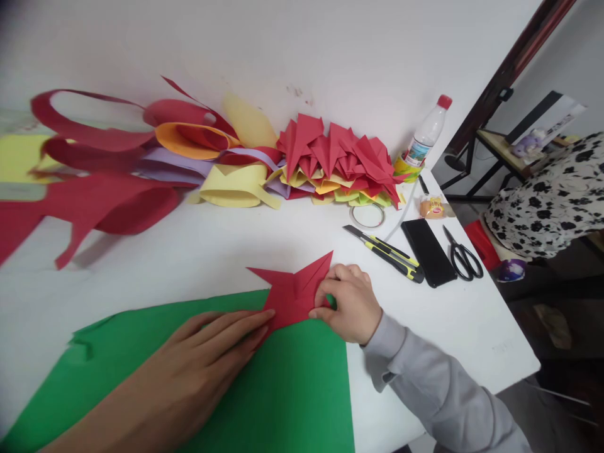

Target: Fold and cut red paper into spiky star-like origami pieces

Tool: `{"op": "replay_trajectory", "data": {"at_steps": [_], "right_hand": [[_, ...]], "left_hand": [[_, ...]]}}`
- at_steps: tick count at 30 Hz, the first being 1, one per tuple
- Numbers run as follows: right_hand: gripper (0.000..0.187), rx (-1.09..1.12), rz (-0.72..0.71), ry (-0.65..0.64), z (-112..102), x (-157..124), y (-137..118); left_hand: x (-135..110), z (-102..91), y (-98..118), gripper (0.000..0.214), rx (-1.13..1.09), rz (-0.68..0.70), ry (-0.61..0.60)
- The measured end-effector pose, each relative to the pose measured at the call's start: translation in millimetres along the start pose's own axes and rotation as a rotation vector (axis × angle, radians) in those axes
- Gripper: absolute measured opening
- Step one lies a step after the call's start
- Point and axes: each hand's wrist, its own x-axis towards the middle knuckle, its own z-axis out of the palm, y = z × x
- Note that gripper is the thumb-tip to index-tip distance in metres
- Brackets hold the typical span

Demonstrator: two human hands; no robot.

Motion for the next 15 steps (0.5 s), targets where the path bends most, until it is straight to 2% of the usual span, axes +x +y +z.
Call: {"op": "replay_trajectory", "data": {"at_steps": [3, 7, 10, 12, 15], "right_hand": [[0.019, 0.001, -0.014, 0.001, 0, 0, 2], [0.013, -0.024, -0.051, 0.002, 1, 0, 4], [0.009, -0.033, -0.04, 0.028, 2, 0, 3], [0.008, -0.031, -0.025, 0.049, 2, 0, 3], [0.007, -0.014, -0.032, 0.049, 2, 1, 5]], "left_hand": [[1, -4.7, -4, 0.039, -0.043, -0.015, 0.03], [10, -2.5, -8, 0.028, -0.153, -0.157, 0.105], [16, 4.4, -9, 0.026, -0.138, -0.232, 0.14], [18, 8.7, -7, 0.033, -0.11, -0.226, 0.126], [19, 12.8, -4, 0.028, -0.093, -0.197, 0.106]]}}
